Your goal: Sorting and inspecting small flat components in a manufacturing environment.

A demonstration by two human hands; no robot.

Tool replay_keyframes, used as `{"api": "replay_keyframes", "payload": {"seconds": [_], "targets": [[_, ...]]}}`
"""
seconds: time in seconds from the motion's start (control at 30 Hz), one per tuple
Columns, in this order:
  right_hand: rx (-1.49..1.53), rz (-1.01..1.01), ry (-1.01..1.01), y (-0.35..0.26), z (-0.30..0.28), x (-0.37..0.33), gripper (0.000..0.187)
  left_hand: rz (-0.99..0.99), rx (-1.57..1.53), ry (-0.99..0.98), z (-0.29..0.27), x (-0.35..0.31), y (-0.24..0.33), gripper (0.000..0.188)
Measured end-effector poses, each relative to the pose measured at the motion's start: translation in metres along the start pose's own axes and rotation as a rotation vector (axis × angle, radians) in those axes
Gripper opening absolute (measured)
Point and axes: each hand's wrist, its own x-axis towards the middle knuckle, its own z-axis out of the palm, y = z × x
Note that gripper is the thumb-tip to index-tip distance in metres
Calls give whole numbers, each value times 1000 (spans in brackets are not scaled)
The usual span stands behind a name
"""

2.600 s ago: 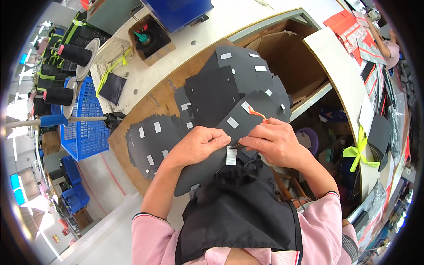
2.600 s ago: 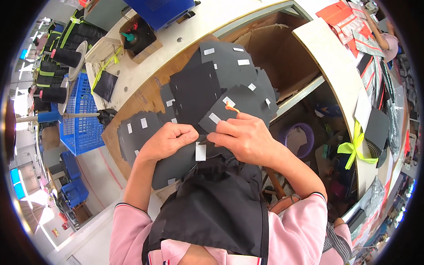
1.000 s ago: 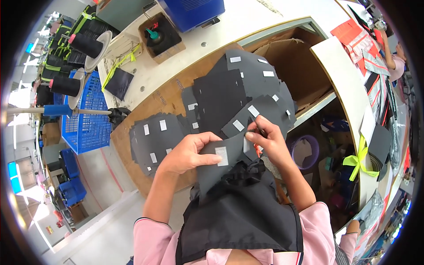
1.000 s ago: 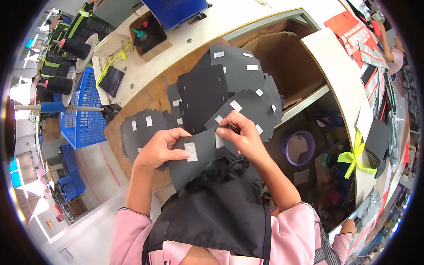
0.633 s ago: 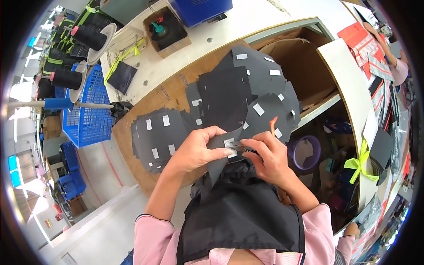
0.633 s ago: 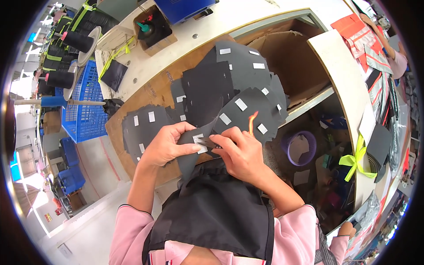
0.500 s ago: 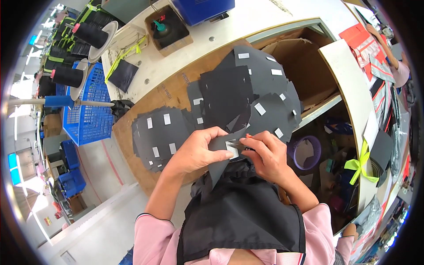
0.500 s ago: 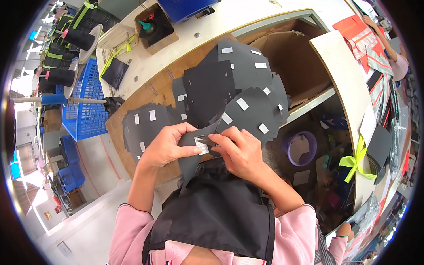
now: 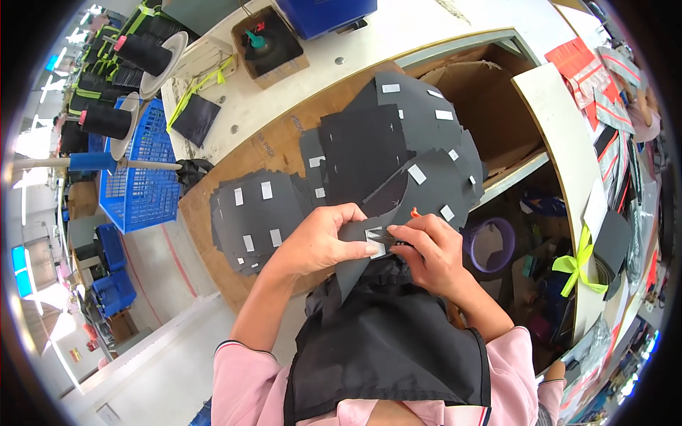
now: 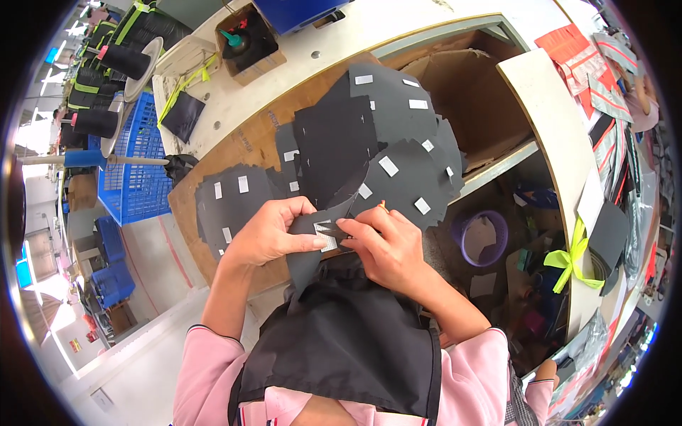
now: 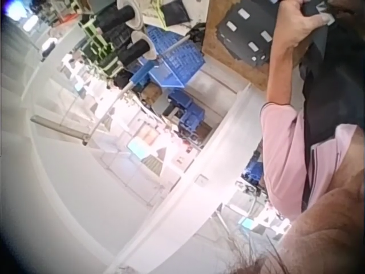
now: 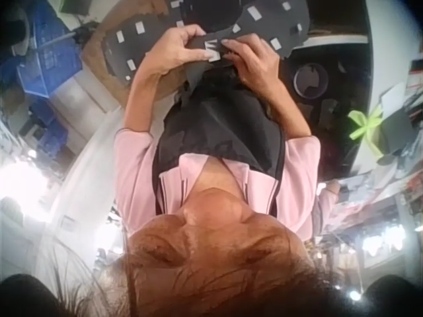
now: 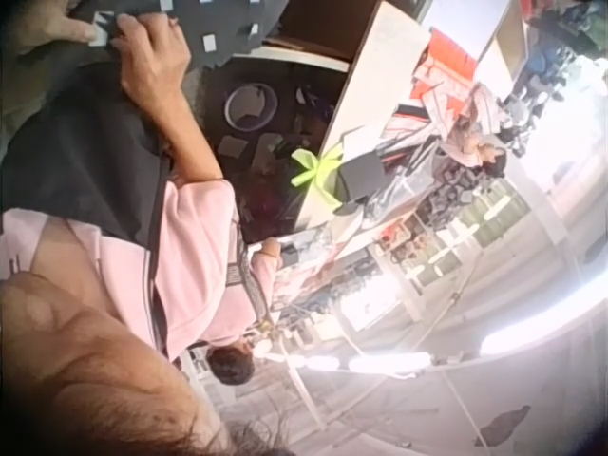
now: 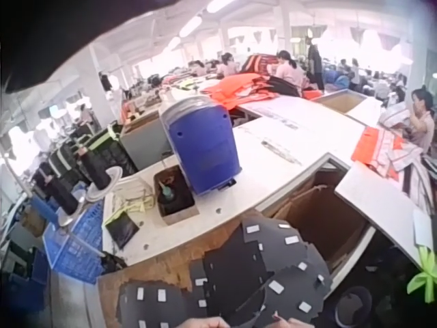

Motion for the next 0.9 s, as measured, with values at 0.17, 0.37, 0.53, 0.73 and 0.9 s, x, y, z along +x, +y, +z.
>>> {"api": "replay_keyframes", "payload": {"seconds": [0.17, 0.37, 0.53, 0.73, 0.9], "targets": [[-28, -33, -31, -1, -3, 4, 37, -40, 9, -2, 3, -5, 8, 23], [-14, 9, 71, 0, 1, -2, 35, -37, 99, -22, -3, -2, -1, 24], [-27, -21, 10, -6, -1, 3, 34, -13, 108, -26, -4, 1, 0, 25], [-37, -4, 74, -2, -2, -2, 37, -44, 94, -37, -5, -1, 1, 26], [-23, -26, -24, -6, -5, -1, 39, -37, 110, -45, -3, -2, 3, 25]]}}
